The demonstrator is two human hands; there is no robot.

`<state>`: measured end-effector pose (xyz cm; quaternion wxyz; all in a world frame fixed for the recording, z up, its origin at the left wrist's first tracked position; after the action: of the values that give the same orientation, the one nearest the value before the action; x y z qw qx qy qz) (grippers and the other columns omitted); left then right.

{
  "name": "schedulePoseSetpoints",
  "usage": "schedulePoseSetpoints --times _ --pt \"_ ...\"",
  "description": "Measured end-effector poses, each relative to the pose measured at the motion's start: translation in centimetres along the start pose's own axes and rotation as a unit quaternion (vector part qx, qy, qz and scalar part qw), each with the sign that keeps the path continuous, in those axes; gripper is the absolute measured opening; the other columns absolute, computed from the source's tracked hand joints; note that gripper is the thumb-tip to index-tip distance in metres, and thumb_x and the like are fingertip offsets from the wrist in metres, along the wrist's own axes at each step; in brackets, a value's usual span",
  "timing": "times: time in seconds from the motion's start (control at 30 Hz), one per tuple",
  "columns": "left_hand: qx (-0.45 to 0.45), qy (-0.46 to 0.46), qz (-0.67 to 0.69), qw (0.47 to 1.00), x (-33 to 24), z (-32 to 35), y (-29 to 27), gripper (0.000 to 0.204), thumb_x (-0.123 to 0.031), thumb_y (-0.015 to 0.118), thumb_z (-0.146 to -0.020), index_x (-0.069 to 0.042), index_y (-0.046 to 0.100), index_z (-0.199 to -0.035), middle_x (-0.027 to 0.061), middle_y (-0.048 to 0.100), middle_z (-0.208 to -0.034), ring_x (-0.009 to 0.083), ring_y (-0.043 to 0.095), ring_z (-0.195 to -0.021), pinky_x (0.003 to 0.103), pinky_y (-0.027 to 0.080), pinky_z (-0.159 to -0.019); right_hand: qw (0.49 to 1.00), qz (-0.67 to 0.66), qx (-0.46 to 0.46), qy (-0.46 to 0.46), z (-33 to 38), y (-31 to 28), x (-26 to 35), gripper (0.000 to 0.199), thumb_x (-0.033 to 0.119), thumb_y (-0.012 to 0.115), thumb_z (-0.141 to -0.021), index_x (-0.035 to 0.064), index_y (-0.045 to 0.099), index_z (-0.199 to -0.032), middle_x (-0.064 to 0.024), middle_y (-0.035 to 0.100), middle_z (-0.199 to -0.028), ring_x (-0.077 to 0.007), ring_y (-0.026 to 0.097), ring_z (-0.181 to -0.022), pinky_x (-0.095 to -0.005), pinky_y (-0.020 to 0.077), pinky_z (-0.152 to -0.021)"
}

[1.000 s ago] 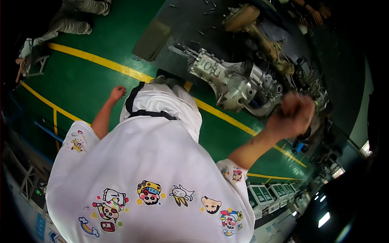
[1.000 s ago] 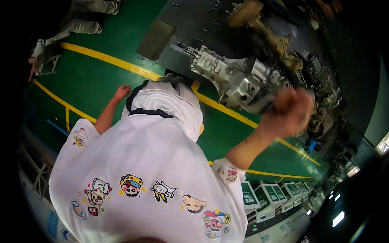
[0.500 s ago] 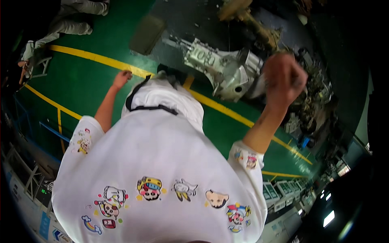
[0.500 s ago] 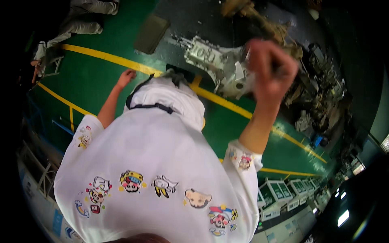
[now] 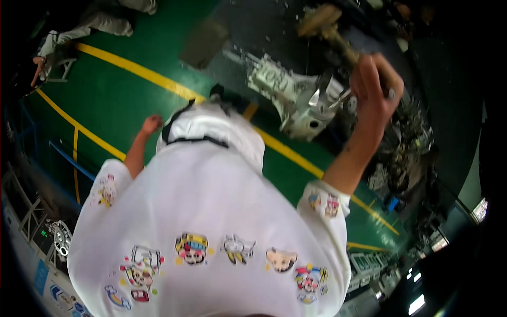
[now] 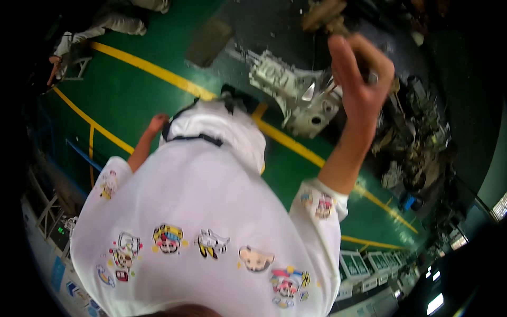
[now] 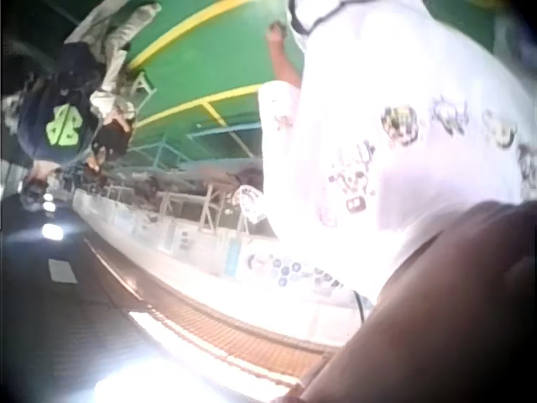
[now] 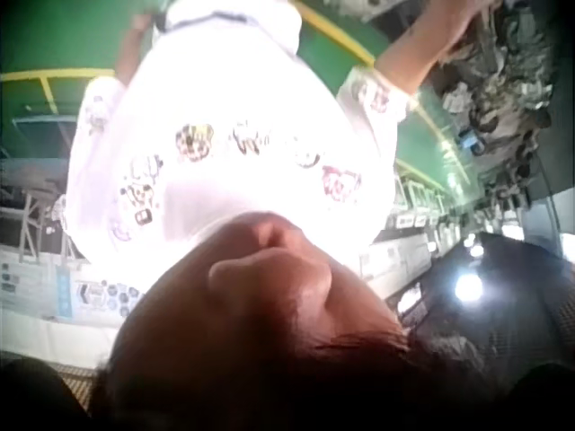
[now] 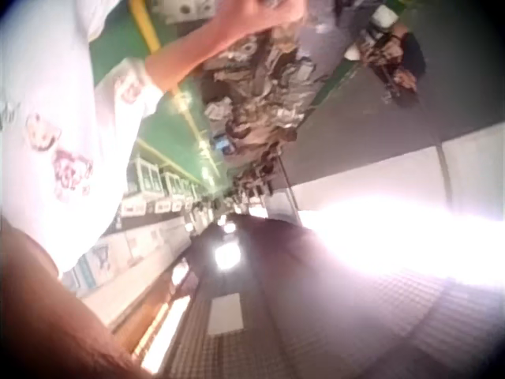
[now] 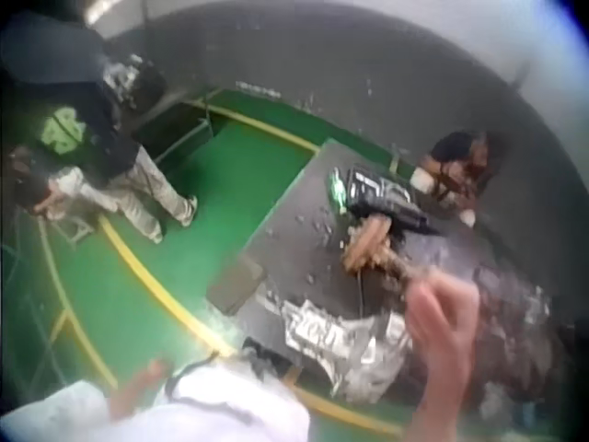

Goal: The person assembles a transmission gearbox by fitting the metal casing over the gear assembly, inserting bolts into the casing by hand, and tightening them using a wrench.

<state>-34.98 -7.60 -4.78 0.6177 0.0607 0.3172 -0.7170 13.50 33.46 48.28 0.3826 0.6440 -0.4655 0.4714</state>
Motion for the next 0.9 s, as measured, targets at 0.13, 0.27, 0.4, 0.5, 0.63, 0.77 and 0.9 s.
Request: schedulePoseSetpoints --times 0.13,0.27,0.4,0.5,0.63,0.77,0.9 --pt "0.061 0.198 -0.207 0.956 -0.3 -0.3 -0.3 0.028 -0.030 0.054 -0.093 -0.010 0.063 -0.110 0.0054 0.069 -0.091 0.0155 0.064 -0.074 0.029 0.049 -0.059 0.986 0.071 -0.151 0.024 -0.7 -2.3 0.7 0.028 0.015 0.063 -0.094 0.0092 0.051 -0.069 0.0063 0.036 -0.059 -0.0034 0.030 -0.050 -0.0244 0.0246 -0.047" --pt "-0.008 -0.014 0.108 0.994 -1.9 -0.5 -0.8 0.033 -0.032 0.055 -0.092 -0.009 0.063 -0.114 0.0040 0.069 -0.093 0.0159 0.064 -0.075 0.030 0.050 -0.063 0.997 0.045 -0.068 0.009 -0.3 -1.5 0.3 0.028 0.015 0.063 -0.094 0.0093 0.051 -0.069 0.0060 0.037 -0.060 -0.0030 0.031 -0.052 -0.0234 0.0260 -0.049" --pt "0.018 0.036 0.049 0.998 -4.1 -1.3 -1.6 0.035 -0.033 0.055 -0.092 -0.009 0.062 -0.116 0.0047 0.069 -0.095 0.0156 0.064 -0.081 0.032 0.050 -0.067 0.993 0.046 -0.111 -0.010 2.2 -1.5 1.1 0.030 0.016 0.063 -0.094 0.0085 0.052 -0.068 0.0058 0.038 -0.057 -0.0027 0.033 -0.049 -0.0227 0.0246 -0.046" --pt "-0.001 0.006 0.075 0.997 -4.9 -1.9 -2.3 0.034 -0.033 0.055 -0.093 -0.010 0.062 -0.116 0.0052 0.069 -0.098 0.0164 0.064 -0.083 0.033 0.051 -0.069 0.994 0.020 -0.096 -0.036 0.4 -3.0 0.8 0.029 0.018 0.065 -0.093 0.0076 0.055 -0.068 0.0062 0.043 -0.058 -0.0015 0.035 -0.050 -0.0209 0.0245 -0.046" --pt "0.025 0.007 0.071 0.997 -6.4 -2.8 -2.7 0.032 -0.032 0.055 -0.093 -0.011 0.063 -0.116 0.0046 0.069 -0.098 0.0163 0.064 -0.083 0.033 0.051 -0.070 0.987 0.049 -0.150 -0.006 3.1 -0.9 1.8 0.030 0.018 0.065 -0.093 0.0063 0.053 -0.068 0.0061 0.039 -0.058 -0.0035 0.032 -0.050 -0.0247 0.0254 -0.046" --pt "0.044 0.011 0.066 0.997 -8.2 -4.3 -2.7 0.033 -0.031 0.055 -0.092 -0.009 0.063 -0.115 0.0040 0.069 -0.097 0.0144 0.063 -0.082 0.031 0.050 -0.067 0.981 0.046 -0.187 -0.017 1.1 -4.6 1.6 0.032 0.017 0.064 -0.094 0.0064 0.053 -0.066 0.0050 0.042 -0.057 -0.0040 0.039 -0.049 -0.0218 0.0277 -0.046" --pt "0.008 0.012 0.106 0.994 -7.7 -4.5 -5.4 0.033 -0.030 0.055 -0.091 -0.008 0.063 -0.116 0.0039 0.068 -0.094 0.0137 0.062 -0.079 0.029 0.049 -0.066 0.988 0.081 -0.130 -0.025 2.2 0.9 0.5 0.029 0.017 0.064 -0.094 0.0047 0.054 -0.069 0.0040 0.042 -0.055 -0.0042 0.038 -0.048 -0.0220 0.0272 -0.045"
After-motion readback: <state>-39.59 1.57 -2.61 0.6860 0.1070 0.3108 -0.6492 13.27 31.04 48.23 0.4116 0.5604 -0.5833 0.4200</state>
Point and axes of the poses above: each hand's wrist, its own z-axis away from the middle knuckle, its own y-axis out of the palm, x = y × z, the point moved 8 cm from there along -z, towards the middle knuckle
